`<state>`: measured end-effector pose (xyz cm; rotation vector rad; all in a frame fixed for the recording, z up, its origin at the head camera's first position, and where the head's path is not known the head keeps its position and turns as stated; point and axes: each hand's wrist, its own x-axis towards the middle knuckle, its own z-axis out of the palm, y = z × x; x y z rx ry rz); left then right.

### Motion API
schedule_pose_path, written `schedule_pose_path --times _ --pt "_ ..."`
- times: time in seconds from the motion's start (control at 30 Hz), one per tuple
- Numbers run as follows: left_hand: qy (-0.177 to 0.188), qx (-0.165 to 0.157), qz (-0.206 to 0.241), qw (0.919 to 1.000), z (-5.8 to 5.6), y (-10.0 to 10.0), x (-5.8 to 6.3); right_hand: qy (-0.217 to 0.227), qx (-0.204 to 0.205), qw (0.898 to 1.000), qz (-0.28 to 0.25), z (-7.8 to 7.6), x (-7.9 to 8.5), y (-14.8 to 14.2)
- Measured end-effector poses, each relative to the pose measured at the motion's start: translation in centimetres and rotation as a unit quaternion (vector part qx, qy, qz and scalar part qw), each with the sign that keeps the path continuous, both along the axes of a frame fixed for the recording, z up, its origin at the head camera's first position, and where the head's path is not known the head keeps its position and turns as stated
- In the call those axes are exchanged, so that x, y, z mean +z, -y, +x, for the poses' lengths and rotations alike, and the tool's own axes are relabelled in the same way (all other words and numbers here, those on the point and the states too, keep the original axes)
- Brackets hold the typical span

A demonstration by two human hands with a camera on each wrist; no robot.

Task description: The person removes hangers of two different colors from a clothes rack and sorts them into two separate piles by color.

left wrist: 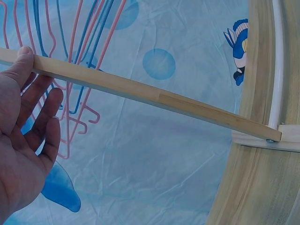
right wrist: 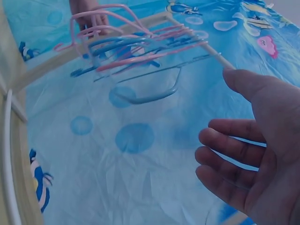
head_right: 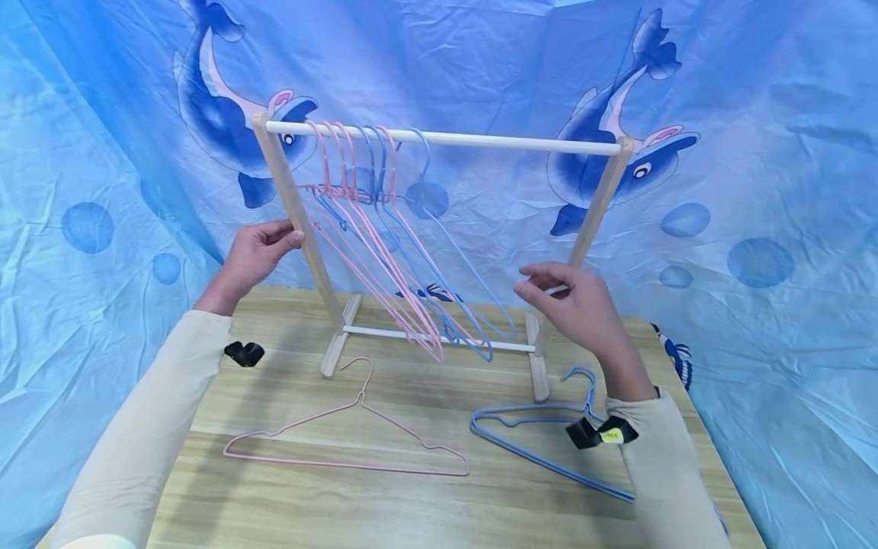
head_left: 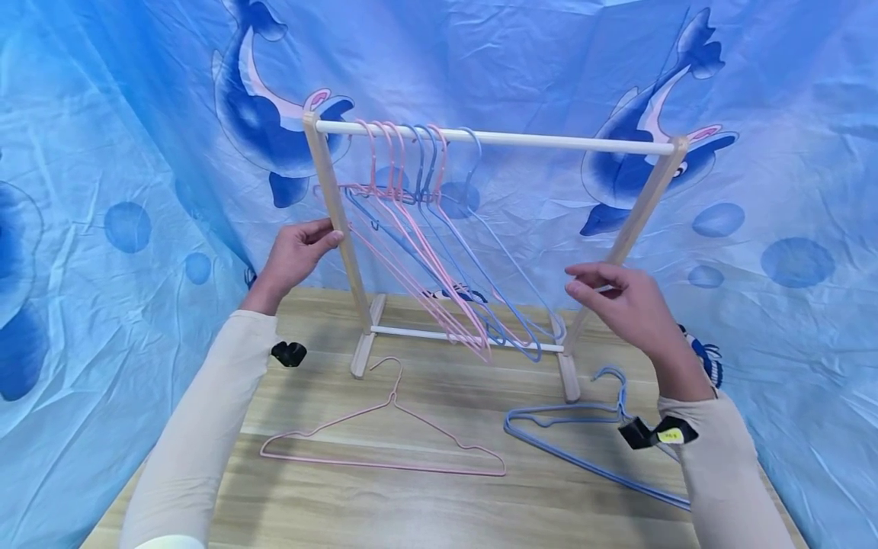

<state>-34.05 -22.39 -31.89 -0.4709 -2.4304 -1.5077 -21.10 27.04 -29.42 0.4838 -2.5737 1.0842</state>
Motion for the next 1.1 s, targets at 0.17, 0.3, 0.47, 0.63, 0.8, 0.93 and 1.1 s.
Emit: schedule_pose_path --times 0.17,0.3,0.47,0.63,0.8,0.93,1.1 --pt "0.002 0.0 -0.003 1.0 -0.2 -0.1 -0.1 0.001 -0.005 1.0 -0.007 -1.4 1.2 1.6" --pt "0.003 0.0 -0.004 1.0 -0.2 -0.1 -0.1 0.004 0.014 1.0 -0.027 -2.4 1.7 3.0" --pt "0.004 0.002 -0.004 1.0 0.0 -0.1 0.0 0.021 0.047 0.997 -0.049 -3.4 1.9 4.7" --pt "0.007 0.003 -0.009 0.9999 0.1 -0.1 0.1 0.041 0.064 0.995 -0.062 -4.2 1.6 6.0" --pt "0.012 0.006 -0.009 0.9999 -0.1 0.0 0.0 0.06 0.07 0.994 -0.062 -4.6 1.2 6.7" --pt "0.016 0.009 -0.013 0.9997 0.6 -0.4 0.5 0.062 0.081 0.992 -0.075 -4.8 0.9 6.8" --pt "0.018 0.01 -0.01 0.9997 -0.1 0.0 -0.1 0.054 0.08 0.99 -0.108 -4.8 0.8 6.8"
